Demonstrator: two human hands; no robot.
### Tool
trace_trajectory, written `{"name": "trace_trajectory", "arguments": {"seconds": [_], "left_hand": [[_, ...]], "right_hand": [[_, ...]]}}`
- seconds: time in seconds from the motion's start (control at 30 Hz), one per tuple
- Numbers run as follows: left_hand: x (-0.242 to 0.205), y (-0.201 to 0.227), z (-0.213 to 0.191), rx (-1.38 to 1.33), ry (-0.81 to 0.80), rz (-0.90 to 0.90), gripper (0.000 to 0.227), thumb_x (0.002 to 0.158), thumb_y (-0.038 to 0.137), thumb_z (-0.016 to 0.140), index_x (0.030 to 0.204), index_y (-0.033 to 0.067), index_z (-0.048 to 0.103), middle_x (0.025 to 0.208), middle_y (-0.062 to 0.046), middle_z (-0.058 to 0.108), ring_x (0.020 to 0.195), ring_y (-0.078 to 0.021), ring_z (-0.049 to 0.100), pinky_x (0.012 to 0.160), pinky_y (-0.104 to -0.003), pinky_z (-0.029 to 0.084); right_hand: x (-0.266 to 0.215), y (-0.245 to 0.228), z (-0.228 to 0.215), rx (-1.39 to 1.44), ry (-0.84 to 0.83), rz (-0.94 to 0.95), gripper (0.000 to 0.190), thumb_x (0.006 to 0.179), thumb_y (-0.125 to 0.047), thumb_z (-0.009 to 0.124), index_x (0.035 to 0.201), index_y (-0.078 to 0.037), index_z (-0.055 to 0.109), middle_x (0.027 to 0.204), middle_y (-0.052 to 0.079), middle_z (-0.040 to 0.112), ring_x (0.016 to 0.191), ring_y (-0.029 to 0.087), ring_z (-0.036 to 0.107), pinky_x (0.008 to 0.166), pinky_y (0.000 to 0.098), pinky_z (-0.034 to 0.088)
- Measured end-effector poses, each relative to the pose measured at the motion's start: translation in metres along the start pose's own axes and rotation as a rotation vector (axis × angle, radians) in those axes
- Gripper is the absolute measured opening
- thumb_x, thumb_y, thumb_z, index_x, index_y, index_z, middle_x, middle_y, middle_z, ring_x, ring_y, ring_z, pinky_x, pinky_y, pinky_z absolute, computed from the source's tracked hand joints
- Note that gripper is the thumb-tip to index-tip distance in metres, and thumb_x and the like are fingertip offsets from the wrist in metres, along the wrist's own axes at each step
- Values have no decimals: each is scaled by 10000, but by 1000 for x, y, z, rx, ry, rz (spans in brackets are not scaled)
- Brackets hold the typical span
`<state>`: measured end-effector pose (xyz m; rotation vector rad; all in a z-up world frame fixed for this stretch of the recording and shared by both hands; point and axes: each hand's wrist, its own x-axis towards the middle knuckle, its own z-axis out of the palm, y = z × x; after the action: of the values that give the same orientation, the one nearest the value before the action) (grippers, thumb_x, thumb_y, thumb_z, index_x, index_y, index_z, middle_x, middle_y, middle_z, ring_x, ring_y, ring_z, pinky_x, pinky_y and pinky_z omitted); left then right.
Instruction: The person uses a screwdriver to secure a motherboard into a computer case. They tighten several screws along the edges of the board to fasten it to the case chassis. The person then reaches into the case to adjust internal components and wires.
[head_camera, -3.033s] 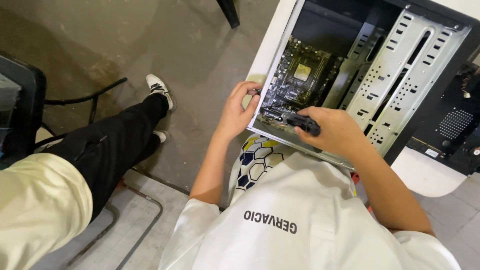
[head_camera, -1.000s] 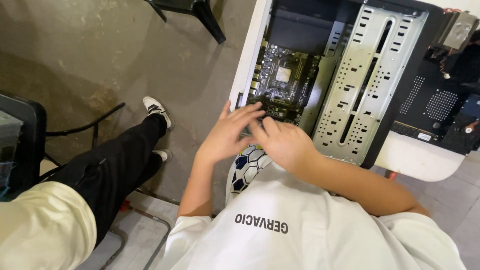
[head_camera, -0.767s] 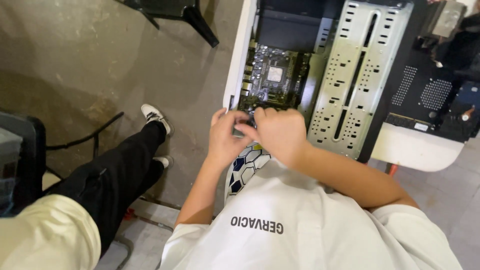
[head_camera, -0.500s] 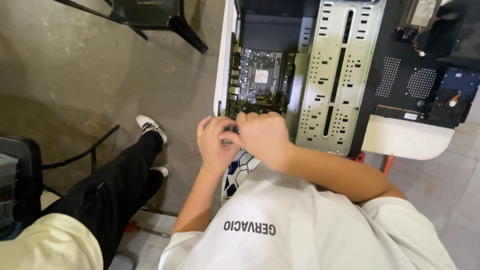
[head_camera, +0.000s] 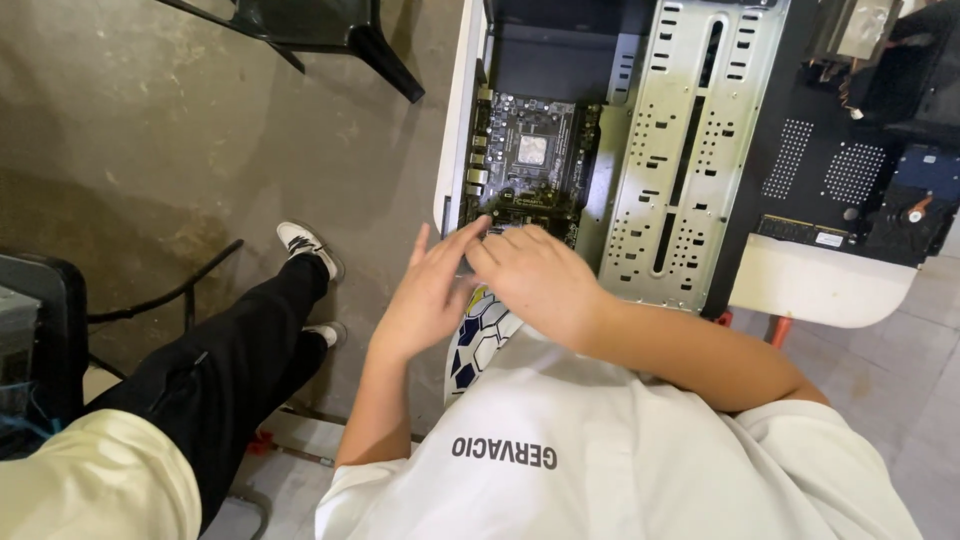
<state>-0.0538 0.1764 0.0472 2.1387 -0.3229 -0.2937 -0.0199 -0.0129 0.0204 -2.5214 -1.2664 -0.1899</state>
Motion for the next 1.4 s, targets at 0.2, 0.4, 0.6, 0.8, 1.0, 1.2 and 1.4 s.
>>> {"name": "trace_trajectory", "arguments": {"seconds": [0.2, 0.4, 0.6, 0.8, 1.0, 1.2, 1.4], "left_hand": [[-3, -53, 52, 110, 374, 43, 562, 753, 74, 872, 1268, 109, 651, 1041, -20, 566, 1034, -265, 586, 1058, -464, 413], [-13, -64, 71, 86, 554, 51, 423, 740, 142, 928, 967, 91, 574, 1026, -50, 748, 1009, -262, 726, 1175, -535, 323], [-8, -12, 16, -41, 253, -19, 275, 856, 32, 772, 1101, 68, 652, 1215, -91, 754, 1220, -311, 669, 1218, -651, 3], [-8, -19, 6, 116, -35, 52, 611, 800, 388, 854, 1312, 121, 654, 1469, -147, 558, 1358, -427, 506, 1125, -728, 297], [-13, -79, 57, 208, 387, 190, 586, 752, 238, 889, 1270, 98, 654, 999, -10, 692, 990, -245, 686, 1105, -456, 419], [-7, -34, 40, 243, 311, 108, 433, 792, 186, 904, 1130, 36, 680, 1088, -87, 766, 1137, -254, 704, 1219, -557, 227], [-6, -2, 8, 34, 25, -22, 735, 767, -77, 764, 1445, 136, 573, 1638, -265, 331, 1486, -525, 288, 1162, -781, 77]], "right_hand": [[15, -11, -1, -191, 122, 49, 299, 987, -437, 614, 934, -143, 628, 726, 14, 583, 643, 193, 621, 679, 353, 523], [17, -11, -12, -160, 120, 152, 491, 949, -654, 609, 825, -179, 620, 642, -24, 581, 558, 169, 642, 610, 334, 530], [-5, 0, -30, 69, 41, -198, 280, 1023, -281, 590, 1261, -135, 607, 1212, 89, 614, 1065, 234, 668, 889, 313, 580], [-14, 6, 1, 106, 159, -109, 352, 1012, -471, 630, 1026, -120, 643, 890, 17, 632, 793, 169, 678, 706, 284, 523], [-9, -8, 16, 154, 111, 74, 397, 1008, -582, 577, 887, -205, 603, 740, -82, 620, 626, 107, 629, 607, 272, 448], [-1, 2, -13, 227, 1, -183, 333, 1016, -313, 592, 1312, -162, 593, 1223, 170, 622, 1136, 327, 658, 956, 433, 541], [-13, 2, -2, 163, 83, -117, 309, 1033, -327, 606, 1218, -82, 640, 1072, 101, 625, 1015, 243, 685, 894, 352, 579]]}}
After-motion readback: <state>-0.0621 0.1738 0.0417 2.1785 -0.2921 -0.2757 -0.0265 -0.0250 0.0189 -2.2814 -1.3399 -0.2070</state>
